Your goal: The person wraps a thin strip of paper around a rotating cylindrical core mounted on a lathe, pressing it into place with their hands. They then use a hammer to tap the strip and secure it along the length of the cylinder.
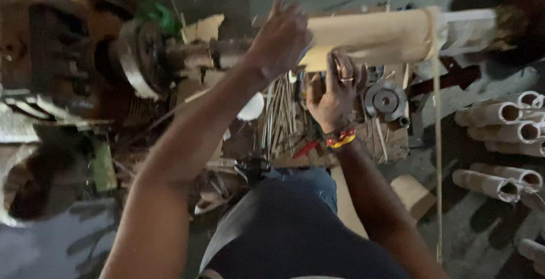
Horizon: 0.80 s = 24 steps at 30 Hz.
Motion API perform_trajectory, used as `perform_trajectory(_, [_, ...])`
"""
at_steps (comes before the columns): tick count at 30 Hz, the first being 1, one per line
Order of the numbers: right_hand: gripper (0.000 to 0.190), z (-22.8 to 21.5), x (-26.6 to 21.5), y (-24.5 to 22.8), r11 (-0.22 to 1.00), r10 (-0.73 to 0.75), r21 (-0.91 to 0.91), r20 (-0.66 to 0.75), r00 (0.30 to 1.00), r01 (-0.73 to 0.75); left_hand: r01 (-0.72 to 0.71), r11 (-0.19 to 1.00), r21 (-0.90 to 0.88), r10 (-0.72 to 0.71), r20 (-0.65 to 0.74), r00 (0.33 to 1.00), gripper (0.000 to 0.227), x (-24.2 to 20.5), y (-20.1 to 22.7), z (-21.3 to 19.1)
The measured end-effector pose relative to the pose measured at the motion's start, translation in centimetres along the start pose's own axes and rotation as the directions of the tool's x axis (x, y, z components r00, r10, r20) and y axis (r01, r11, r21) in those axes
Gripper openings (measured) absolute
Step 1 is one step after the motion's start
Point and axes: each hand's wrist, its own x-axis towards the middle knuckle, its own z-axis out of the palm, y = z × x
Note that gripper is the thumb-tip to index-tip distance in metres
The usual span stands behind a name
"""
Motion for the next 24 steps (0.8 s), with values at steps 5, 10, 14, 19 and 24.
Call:
perform_trajectory(5, [0.043, 2.8, -4.5, -1.9, 0.977, -0.103, 0.204, 0.202, 0.974, 0.061, -0.015, 1.000, 0.013, 0.017, -0.111, 0.994, 0.033, 1.1, -0.7, 4.0])
perform_trajectory(10, [0.062, 7.4, -5.5, -6.1, 0.937, -0.269, 0.327, 0.449, 0.852, 0.124, 0.008, 1.000, -0.024, -0.011, -0.110, 0.994, 0.020, 2.2, -1.4, 6.4])
perform_trajectory(14, [0.081, 10.6, -5.5, -8.2, 0.951, -0.269, 0.276, 0.532, 0.803, 0.136, -0.098, 0.995, 0.019, 0.100, -0.112, 0.989, 0.014, 1.5, -1.1, 5.3])
perform_trajectory(19, [0.088, 12.8, -4.7, -9.4, 0.964, -0.159, 0.018, 0.838, 0.522, 0.264, -0.076, 0.996, 0.046, 0.082, -0.162, 0.983, 0.011, 0.5, -0.3, 2.6])
perform_trajectory(24, [0.051, 13.0, -5.1, -9.2, 0.972, -0.132, 0.015, 0.857, 0.497, 0.233, -0.023, 0.999, 0.025, 0.023, -0.020, 1.000, 0.018, 0.5, 0.0, 2.6])
